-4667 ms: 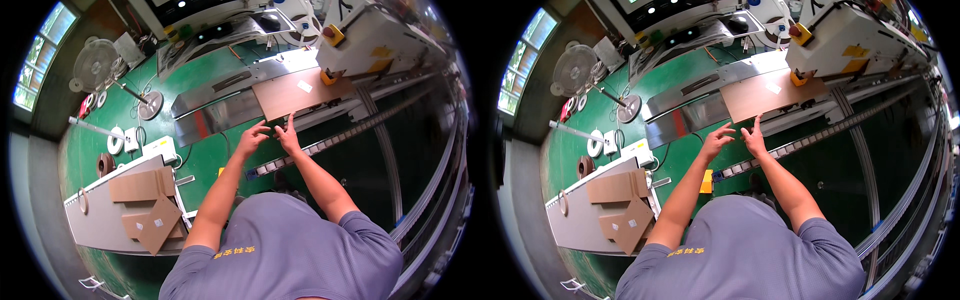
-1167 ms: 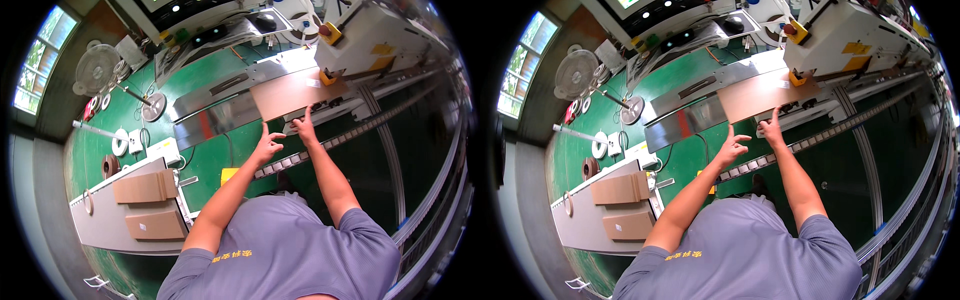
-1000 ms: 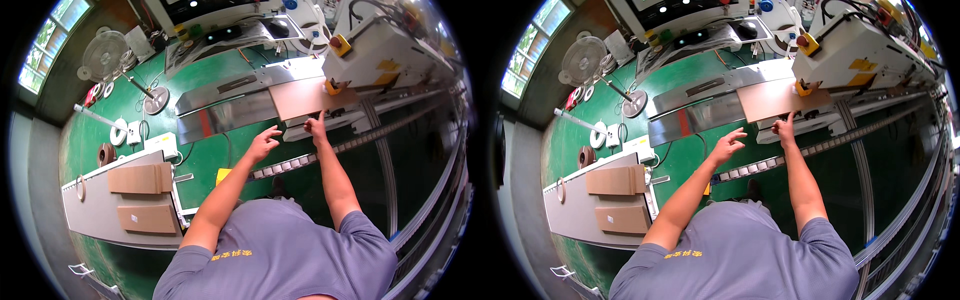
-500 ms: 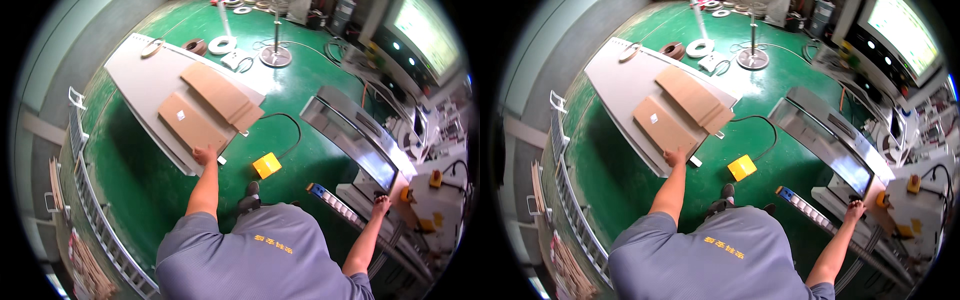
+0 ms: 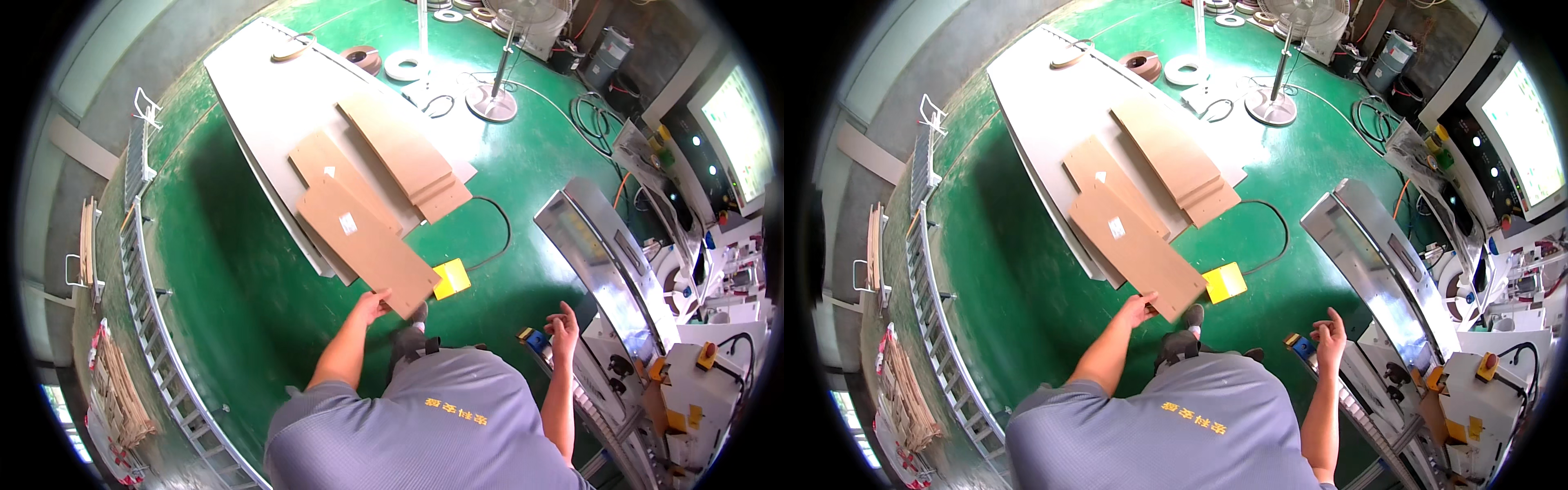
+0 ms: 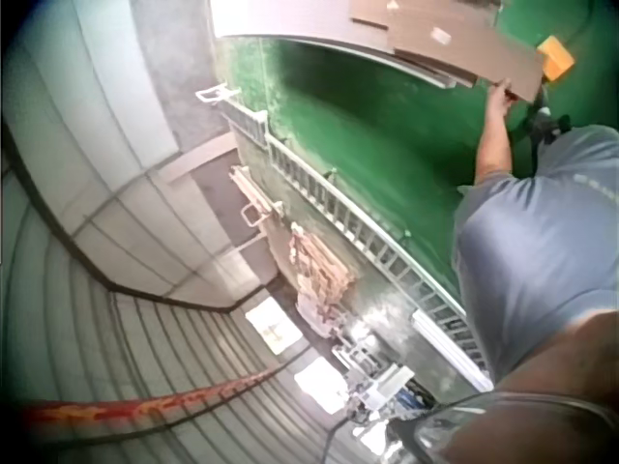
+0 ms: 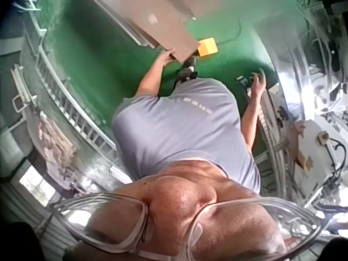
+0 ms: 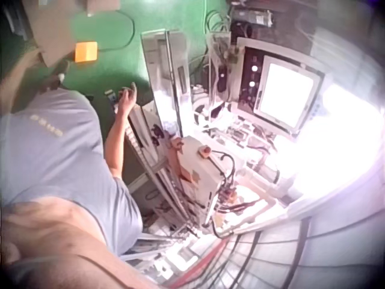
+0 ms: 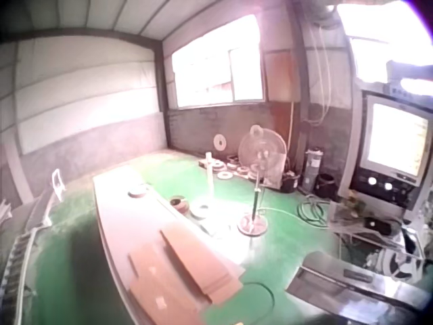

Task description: The person picks up wood panels from a stack, places them one by one onto a machine conveyor, and guides them into the processing area of the industrial wood banding or milling machine.

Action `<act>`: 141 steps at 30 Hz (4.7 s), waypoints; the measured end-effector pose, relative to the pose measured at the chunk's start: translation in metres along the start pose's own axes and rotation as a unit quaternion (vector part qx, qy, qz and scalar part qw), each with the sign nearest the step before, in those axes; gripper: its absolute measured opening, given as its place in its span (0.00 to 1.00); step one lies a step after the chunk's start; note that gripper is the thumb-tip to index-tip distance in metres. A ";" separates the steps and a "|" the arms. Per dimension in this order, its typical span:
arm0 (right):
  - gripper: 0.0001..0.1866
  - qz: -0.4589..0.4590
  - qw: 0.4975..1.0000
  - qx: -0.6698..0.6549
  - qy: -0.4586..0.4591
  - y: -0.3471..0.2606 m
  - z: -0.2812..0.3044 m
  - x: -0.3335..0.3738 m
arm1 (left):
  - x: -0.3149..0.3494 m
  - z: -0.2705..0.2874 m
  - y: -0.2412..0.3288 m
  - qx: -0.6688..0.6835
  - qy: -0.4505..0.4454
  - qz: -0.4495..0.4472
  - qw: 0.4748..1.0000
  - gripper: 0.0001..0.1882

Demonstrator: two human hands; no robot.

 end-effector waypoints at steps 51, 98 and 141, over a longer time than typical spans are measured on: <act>0.49 -0.006 0.933 -0.026 0.359 0.048 0.128 0.026 | 0.060 -0.476 -0.059 -0.418 -0.334 0.026 0.844 0.22; 0.52 -0.001 0.896 0.102 0.432 0.078 0.134 0.026 | 0.102 -0.428 -0.016 -0.365 -0.483 -0.177 0.776 0.16; 0.44 -0.035 0.968 0.186 0.164 0.079 0.119 -0.002 | -0.089 -0.027 0.051 0.336 0.210 -0.049 0.917 0.32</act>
Point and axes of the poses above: each hand's wrist, its own x-axis away from the middle knuckle, its own z-axis out of the back of the hand, y = z × x, the point moved 4 cm from there along -x, towards the middle knuckle, and after that the axes turned 4 degrees about x, right-handed, at the moved point
